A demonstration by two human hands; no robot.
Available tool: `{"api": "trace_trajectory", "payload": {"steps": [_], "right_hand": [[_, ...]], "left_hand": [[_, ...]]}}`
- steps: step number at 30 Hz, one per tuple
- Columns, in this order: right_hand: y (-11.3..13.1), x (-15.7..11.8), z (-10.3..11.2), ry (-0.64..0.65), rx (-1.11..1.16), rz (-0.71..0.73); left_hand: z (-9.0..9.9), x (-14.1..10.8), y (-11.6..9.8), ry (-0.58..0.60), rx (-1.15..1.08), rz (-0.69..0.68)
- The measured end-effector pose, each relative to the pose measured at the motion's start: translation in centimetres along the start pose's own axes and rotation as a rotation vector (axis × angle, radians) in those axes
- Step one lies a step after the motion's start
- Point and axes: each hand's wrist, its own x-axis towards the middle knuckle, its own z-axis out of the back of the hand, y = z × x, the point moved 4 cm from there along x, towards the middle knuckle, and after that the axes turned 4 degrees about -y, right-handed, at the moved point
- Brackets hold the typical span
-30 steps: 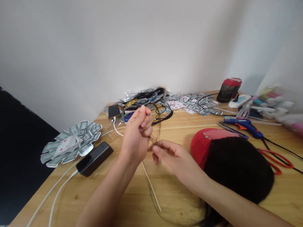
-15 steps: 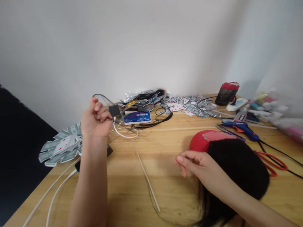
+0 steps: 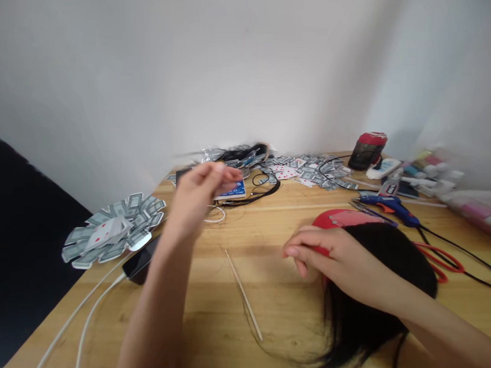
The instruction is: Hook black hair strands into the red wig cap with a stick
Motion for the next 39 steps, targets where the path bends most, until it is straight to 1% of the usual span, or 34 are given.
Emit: {"api": "trace_trajectory", "payload": {"steps": [1, 2, 4, 5, 7, 8, 11, 14, 17, 22, 24, 26, 29, 32, 33, 34, 36, 37, 39], "right_hand": [[0.5, 0.1, 0.3, -0.051, 0.075, -0.004], [0.9, 0.2, 0.7, -0.113, 0.134, 0.007], [1.5, 0.2, 1.2, -0.257, 0.194, 0.066], [1.6, 0.2, 1.5, -0.338, 0.196, 0.104], [1.5, 0.1, 1.8, -0.488, 0.177, 0.158], [1.3, 0.1, 1.9, -0.540, 0.172, 0.161], [0.0, 0.2, 2.1, -0.596, 0.218, 0.083], [-1.5, 0.3, 2.3, -0.634, 0.294, -0.014], [-2.6, 0.4, 2.7, -0.670, 0.350, -0.031], [-3.2, 0.3, 3.1, -0.681, 0.482, -0.076], [-3.4, 0.4, 3.2, -0.681, 0.525, -0.103], [-3.5, 0.4, 3.5, -0.700, 0.516, -0.104], [-3.8, 0.6, 4.3, -0.709, 0.402, -0.085], [-3.6, 0.6, 5.1, -0.635, 0.202, -0.102], [-3.3, 0.4, 5.4, -0.641, 0.123, -0.087], [-2.8, 0.2, 5.7, -0.667, 0.040, -0.050], [-1.3, -0.4, 5.9, -0.723, -0.125, 0.087], [-0.6, -0.6, 5.7, -0.710, -0.195, 0.159], [0.3, -0.6, 4.5, -0.584, -0.291, 0.242]], "left_hand": [[-2.0, -0.6, 1.2, 0.102, -0.063, 0.075], [-3.7, -1.4, 2.4, 0.181, -0.141, 0.180], [-6.7, -2.9, 4.5, 0.265, -0.318, 0.384], [-7.7, -3.6, 5.2, 0.276, -0.346, 0.422], [-9.1, -4.7, 6.2, 0.273, -0.390, 0.471], [-9.5, -5.1, 6.5, 0.272, -0.400, 0.485], [-10.3, -6.1, 6.8, 0.318, -0.417, 0.550], [-10.5, -6.5, 6.6, 0.393, -0.378, 0.601], [-10.2, -6.4, 6.3, 0.429, -0.315, 0.613], [-9.5, -5.8, 5.9, 0.505, -0.209, 0.619], [-9.2, -5.5, 5.7, 0.520, -0.164, 0.610], [-8.8, -5.2, 5.5, 0.520, -0.105, 0.579], [-8.0, -4.6, 4.8, 0.508, 0.026, 0.487], [-7.2, -4.0, 3.6, 0.470, 0.203, 0.339], [-7.0, -3.9, 3.2, 0.457, 0.265, 0.285], [-6.9, -3.8, 2.8, 0.446, 0.323, 0.236], [-6.9, -3.8, 2.4, 0.438, 0.421, 0.159], [-7.0, -3.8, 2.3, 0.439, 0.457, 0.131], [-7.2, -3.9, 2.4, 0.457, 0.501, 0.092]]}}
